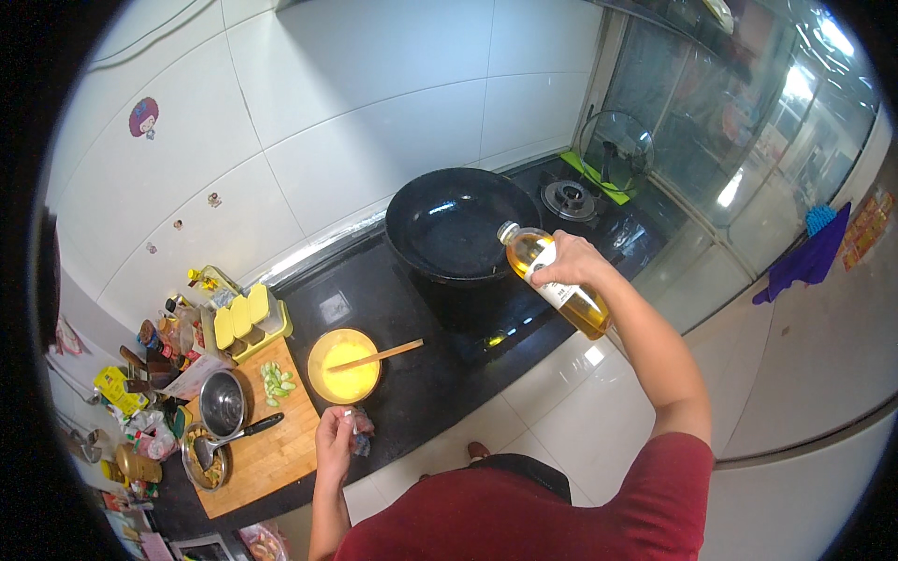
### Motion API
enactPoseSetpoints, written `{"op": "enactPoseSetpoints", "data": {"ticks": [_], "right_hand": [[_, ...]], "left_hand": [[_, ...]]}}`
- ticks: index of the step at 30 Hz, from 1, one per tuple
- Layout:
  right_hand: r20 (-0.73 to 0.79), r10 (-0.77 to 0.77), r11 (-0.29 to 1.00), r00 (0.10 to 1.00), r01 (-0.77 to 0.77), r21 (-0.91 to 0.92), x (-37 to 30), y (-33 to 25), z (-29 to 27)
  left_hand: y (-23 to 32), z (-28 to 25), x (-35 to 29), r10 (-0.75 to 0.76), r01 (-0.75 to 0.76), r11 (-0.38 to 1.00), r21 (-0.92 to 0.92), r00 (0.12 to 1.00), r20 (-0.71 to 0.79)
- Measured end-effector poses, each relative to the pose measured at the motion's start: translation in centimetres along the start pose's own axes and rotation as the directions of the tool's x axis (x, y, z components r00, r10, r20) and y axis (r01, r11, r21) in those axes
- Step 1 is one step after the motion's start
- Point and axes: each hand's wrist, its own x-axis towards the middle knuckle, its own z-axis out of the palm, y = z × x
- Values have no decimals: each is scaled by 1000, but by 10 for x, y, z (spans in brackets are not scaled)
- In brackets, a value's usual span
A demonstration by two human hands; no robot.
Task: The person whisks eggs in a bowl, pours oil into a wok, and scoops rice from a rice cooker. They then pour the beaten eggs into the hot wok and scramble them with chopsticks before adding the rice to the pan.
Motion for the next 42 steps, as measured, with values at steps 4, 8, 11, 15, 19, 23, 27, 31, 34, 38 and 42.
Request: {"op": "enactPoseSetpoints", "data": {"ticks": [4, 8, 11, 15, 19, 23, 27, 31, 34, 38, 42], "right_hand": [[21, 19, 1000, 1000, -19, -10, 0, -7, -2], [23, 32, 999, 999, -31, -6, -1, -10, -5], [25, 25, 1000, 999, -25, -18, 1, -9, -5], [28, 16, 999, 999, -15, -39, 2, -10, -7], [30, 15, 999, 999, -14, -50, 4, -8, -7], [27, 19, 999, 999, -18, -38, 2, -12, -8], [-10, 16, 1000, 1000, -16, -14, 3, -8, -6], [-76, 3, 1000, 997, -2, 18, 4, -6, -2], [-114, 18, 999, 993, -14, 42, 1, -11, -3], [-97, 16, 999, 995, -12, 35, -1, -13, -4], [-65, -1, 1000, 998, 0, -9, 0, -13, -3]], "left_hand": [[10, 2, 1, -18, 18, 999, 30, 1000, -2], [7, 1, 2, -23, 23, 1000, -9, 1000, 3], [7, 1, 4, -23, 23, 999, -24, 1000, 6], [11, 1, 4, -41, 41, 999, -9, 999, -2], [16, 1, 3, -50, 50, 999, 13, 999, -1], [16, 0, 3, -37, 37, 999, 10, 999, 4], [14, -1, 2, -25, 25, 1000, 18, 1000, 6], [14, 0, 2, -26, 26, 1000, 0, 1000, 6], [19, 0, 1, -35, 35, 999, -7, 999, 6], [11, -2, 1, -16, 17, 999, -30, 1000, 18], [9, -2, 1, -10, 10, 1000, -10, 1000, 20]]}}
